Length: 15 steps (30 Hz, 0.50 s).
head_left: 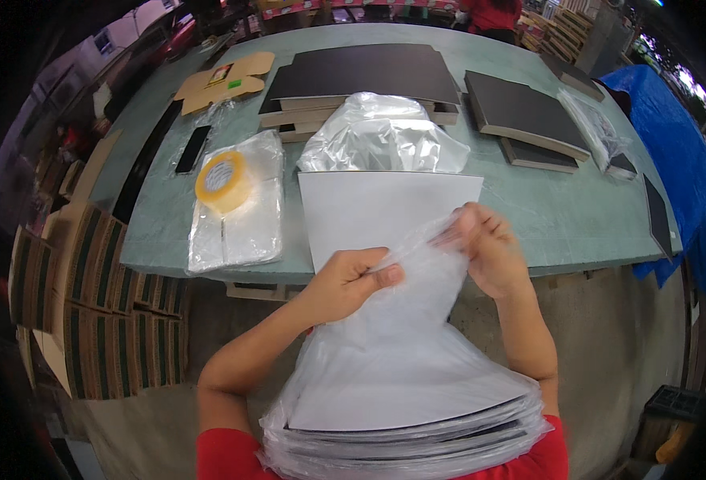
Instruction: The person wraps black boards in plastic sheets and places them onto a stack on a workbench.
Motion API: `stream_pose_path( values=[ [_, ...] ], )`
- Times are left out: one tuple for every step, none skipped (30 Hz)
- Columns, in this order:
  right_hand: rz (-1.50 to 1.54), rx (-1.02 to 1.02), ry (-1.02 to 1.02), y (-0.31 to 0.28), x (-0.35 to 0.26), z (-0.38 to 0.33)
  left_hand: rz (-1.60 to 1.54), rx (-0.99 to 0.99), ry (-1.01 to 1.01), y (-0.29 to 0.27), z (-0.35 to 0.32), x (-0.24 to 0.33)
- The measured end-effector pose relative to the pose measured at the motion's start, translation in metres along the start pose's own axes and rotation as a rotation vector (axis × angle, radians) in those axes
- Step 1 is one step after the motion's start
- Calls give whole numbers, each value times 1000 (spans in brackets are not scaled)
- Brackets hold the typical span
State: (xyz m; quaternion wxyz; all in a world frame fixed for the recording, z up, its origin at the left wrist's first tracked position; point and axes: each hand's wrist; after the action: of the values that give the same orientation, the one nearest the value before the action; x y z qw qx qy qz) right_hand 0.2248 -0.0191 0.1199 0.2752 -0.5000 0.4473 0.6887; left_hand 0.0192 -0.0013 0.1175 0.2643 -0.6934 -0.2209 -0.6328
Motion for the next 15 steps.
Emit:
stream_pose_path(
  values=[
    [370, -103, 53, -1, 1, 1, -74, -19, -5, 1, 4, -4],
    [230, -63, 112, 9, 6, -2, -81, 29, 94, 1, 9, -4],
    [104, -37, 180, 22, 12, -2, -84, 82, 178, 0, 14, -6],
    [-25, -2, 250, 35, 16, -6, -94, 117, 276, -1, 19, -6],
    [-262, -191, 202, 43, 20, -7, -196, 23, 227, -4, 17, 0],
    [-377, -309, 213, 42, 19, -9, -304, -63, 177, -5, 10, 10],
    [-490, -429, 210, 41, 18, -11, -412, -151, 128, -6, 7, 14],
    [-483, -473, 263, 29, 11, -16, -392, -222, 97, -6, 6, 12],
    [-478, -518, 306, 21, 3, -19, -362, -292, 70, -7, 4, 12],
    [-149, -471, 179, 15, -4, -16, -332, -354, 43, -9, 2, 11],
    [180, -414, 55, 10, -10, -13, -279, -318, 62, -14, 1, 7],
    [502, -331, -76, 8, -14, -14, -226, -301, 81, -20, 4, 5],
    [217, -416, -5, 8, -11, -16, -173, -282, 101, -25, 5, 7],
    [-70, -494, 68, 8, -5, -19, -378, -347, 143, -29, 4, 8],
    [-359, -563, 141, 7, 4, -24, -584, -411, 183, -33, 0, 13]
  ],
)
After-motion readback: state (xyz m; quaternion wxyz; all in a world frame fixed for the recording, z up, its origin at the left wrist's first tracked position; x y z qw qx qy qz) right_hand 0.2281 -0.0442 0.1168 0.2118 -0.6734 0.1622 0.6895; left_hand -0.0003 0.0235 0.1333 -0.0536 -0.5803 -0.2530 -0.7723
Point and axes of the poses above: each hand's wrist, its own z-axis towards the middle knuckle, its own y-axis out of the palm, x = y × z, and after that the axes turned 7 degrees about -x, right-handed
